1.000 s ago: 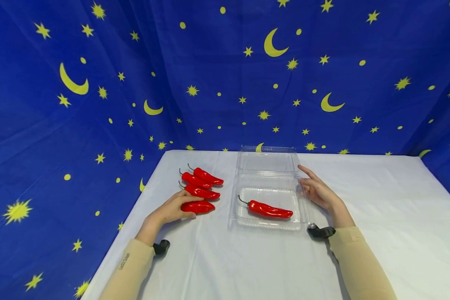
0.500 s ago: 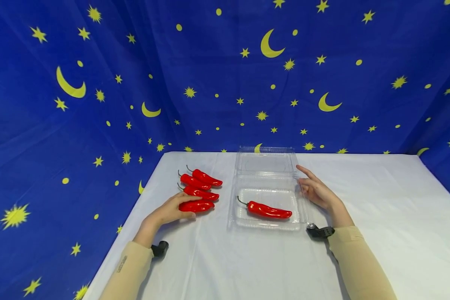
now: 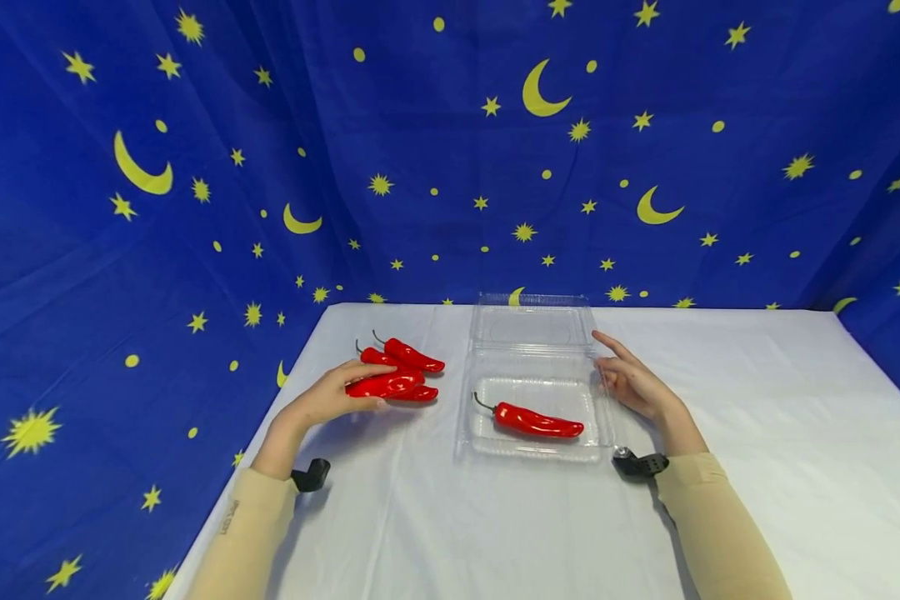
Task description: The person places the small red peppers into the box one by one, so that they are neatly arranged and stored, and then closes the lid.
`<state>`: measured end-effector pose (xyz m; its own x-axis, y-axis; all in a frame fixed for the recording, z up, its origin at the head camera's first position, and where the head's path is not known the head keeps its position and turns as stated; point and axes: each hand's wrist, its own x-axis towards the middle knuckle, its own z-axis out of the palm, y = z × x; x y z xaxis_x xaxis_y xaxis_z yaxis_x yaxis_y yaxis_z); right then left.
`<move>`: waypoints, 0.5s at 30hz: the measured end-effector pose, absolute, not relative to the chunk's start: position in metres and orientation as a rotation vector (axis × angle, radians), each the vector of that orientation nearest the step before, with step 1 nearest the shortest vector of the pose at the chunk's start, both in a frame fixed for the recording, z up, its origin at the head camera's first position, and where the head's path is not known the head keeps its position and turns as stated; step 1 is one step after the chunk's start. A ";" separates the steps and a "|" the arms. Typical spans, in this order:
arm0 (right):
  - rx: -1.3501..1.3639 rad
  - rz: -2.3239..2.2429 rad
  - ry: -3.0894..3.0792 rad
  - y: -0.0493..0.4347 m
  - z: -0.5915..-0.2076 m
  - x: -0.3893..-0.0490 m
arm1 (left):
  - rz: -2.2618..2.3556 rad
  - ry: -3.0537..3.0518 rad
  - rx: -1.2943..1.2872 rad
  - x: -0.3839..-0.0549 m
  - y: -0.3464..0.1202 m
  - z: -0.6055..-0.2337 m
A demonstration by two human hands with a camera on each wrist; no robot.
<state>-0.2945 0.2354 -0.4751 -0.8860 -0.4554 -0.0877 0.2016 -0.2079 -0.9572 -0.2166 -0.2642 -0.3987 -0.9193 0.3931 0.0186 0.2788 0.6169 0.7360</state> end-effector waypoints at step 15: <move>-0.313 -2.152 1.625 0.235 -0.475 -0.294 | 1.312 2.725 0.611 -0.231 -0.272 -0.340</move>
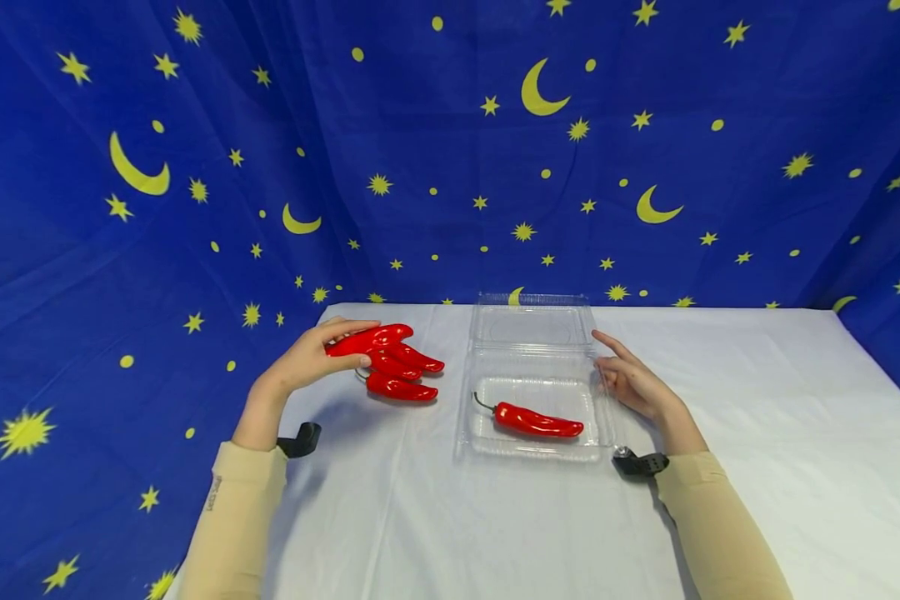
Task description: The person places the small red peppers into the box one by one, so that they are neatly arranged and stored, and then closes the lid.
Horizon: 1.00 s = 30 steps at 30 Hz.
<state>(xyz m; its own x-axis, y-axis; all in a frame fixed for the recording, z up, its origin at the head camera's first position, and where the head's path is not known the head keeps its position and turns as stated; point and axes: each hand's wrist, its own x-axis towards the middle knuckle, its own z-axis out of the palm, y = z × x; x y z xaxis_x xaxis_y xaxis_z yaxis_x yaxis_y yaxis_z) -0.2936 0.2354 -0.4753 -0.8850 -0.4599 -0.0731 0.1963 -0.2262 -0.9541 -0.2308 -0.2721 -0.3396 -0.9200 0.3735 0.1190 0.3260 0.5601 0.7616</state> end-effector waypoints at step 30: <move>-0.310 -2.158 1.617 0.236 -0.475 -0.295 | 1.490 2.633 0.997 -0.255 -0.173 -0.289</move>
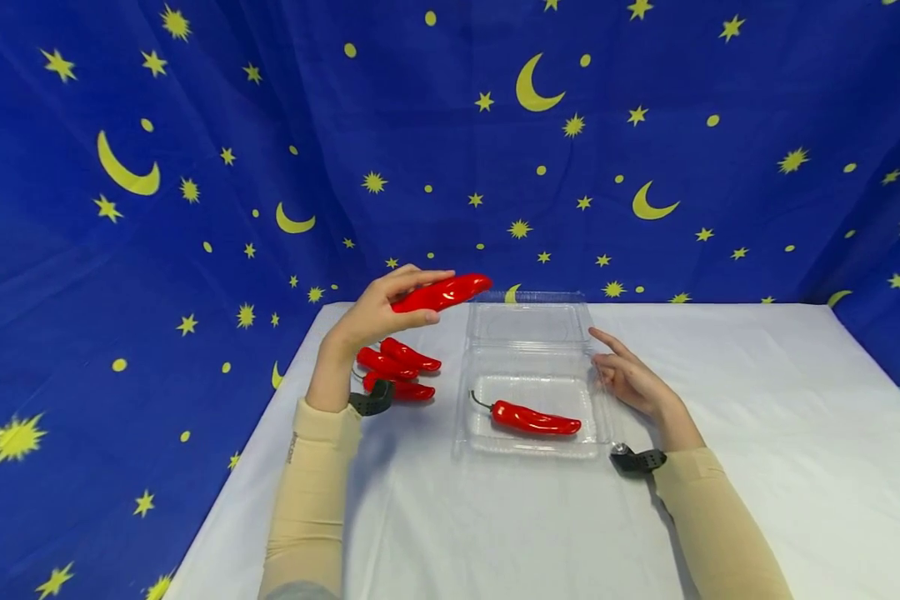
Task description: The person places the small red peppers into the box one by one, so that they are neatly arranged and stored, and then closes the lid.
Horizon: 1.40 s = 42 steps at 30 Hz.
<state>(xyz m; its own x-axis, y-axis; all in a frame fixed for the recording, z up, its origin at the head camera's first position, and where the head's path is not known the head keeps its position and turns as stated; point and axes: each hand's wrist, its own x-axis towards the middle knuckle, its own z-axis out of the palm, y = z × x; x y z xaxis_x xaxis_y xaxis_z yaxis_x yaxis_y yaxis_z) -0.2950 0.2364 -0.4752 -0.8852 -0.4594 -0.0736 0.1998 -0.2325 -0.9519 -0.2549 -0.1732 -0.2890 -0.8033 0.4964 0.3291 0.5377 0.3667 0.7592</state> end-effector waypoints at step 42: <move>-0.291 -2.178 1.604 0.236 -0.477 -0.296 | -1.342 -2.863 -1.462 -0.247 -0.071 -0.395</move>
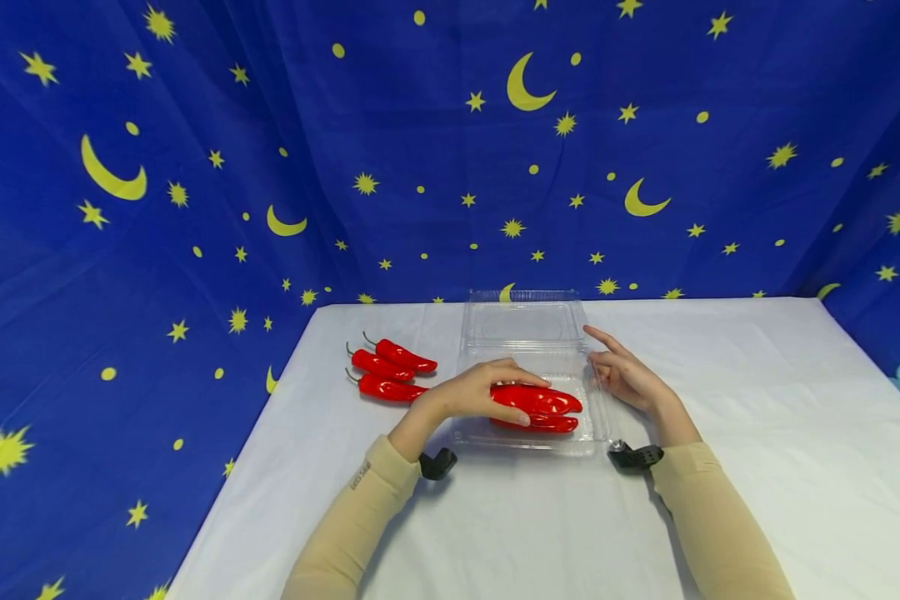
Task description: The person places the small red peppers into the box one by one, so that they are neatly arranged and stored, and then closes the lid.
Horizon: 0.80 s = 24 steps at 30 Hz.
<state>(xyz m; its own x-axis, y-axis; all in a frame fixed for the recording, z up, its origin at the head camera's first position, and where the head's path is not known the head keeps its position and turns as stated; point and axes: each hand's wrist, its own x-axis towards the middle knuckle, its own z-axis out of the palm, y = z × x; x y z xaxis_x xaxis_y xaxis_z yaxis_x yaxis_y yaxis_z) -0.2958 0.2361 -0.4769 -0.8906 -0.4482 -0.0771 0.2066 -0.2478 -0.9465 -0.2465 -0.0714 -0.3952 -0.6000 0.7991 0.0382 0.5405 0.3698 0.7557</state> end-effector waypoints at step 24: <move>-0.311 -2.187 1.574 0.236 -0.476 -0.295 | 0.815 2.358 1.255 -0.250 -0.058 -0.419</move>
